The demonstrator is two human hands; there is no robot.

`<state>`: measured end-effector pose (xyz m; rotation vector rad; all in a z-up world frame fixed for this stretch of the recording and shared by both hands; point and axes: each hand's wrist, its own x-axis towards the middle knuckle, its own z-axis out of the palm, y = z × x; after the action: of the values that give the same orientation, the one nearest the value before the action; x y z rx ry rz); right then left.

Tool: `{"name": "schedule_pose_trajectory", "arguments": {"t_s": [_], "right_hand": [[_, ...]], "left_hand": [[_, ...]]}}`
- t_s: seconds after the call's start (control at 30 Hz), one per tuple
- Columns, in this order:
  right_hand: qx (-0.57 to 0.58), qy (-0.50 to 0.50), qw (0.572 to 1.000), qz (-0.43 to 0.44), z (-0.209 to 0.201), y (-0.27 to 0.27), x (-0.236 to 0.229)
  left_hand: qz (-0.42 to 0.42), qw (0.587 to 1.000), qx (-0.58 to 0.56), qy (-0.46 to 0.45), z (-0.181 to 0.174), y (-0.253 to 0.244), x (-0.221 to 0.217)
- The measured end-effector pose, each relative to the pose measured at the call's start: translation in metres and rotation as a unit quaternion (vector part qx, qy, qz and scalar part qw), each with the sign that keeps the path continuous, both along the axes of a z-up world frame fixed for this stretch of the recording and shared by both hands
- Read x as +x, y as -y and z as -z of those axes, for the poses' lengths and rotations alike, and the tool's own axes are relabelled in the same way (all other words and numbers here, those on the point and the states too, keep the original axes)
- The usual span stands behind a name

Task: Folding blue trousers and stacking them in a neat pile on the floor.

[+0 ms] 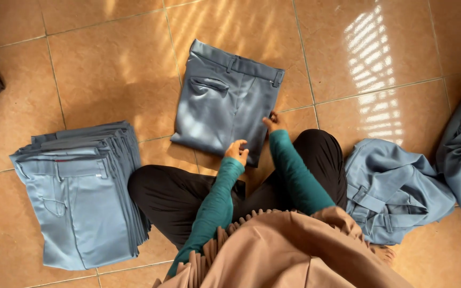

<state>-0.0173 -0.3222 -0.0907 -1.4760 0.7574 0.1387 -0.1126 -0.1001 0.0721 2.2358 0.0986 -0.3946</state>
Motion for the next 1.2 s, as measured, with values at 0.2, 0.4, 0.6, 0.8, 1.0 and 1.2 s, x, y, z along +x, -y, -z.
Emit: {"name": "schedule_pose_trajectory", "arguments": {"t_s": [0.2,0.4,0.6,0.8,1.0,1.2], "right_hand": [[-0.166,0.086,0.982,0.026,-0.121,-0.007,0.063],[-0.037,-0.036,0.979,0.198,-0.045,0.031,0.035],[-0.512,0.289,0.808,-0.019,-0.174,-0.018,0.053],[-0.560,0.219,0.672,-0.433,-0.191,-0.107,0.098],[-0.598,0.125,0.628,-0.482,-0.145,-0.131,0.143],[-0.325,-0.096,0.869,-0.360,-0.175,-0.127,0.163]], "left_hand": [[0.028,1.000,-0.004,0.013,0.013,-0.006,-0.003],[0.004,0.998,-0.034,-0.051,0.010,-0.012,0.003],[-0.092,0.965,0.013,0.246,-0.041,-0.025,0.041],[0.002,0.958,0.285,-0.030,-0.092,-0.034,0.097],[-0.006,0.944,0.321,-0.074,-0.049,-0.042,0.085],[-0.018,0.950,0.308,-0.040,-0.034,-0.044,0.081]]}}
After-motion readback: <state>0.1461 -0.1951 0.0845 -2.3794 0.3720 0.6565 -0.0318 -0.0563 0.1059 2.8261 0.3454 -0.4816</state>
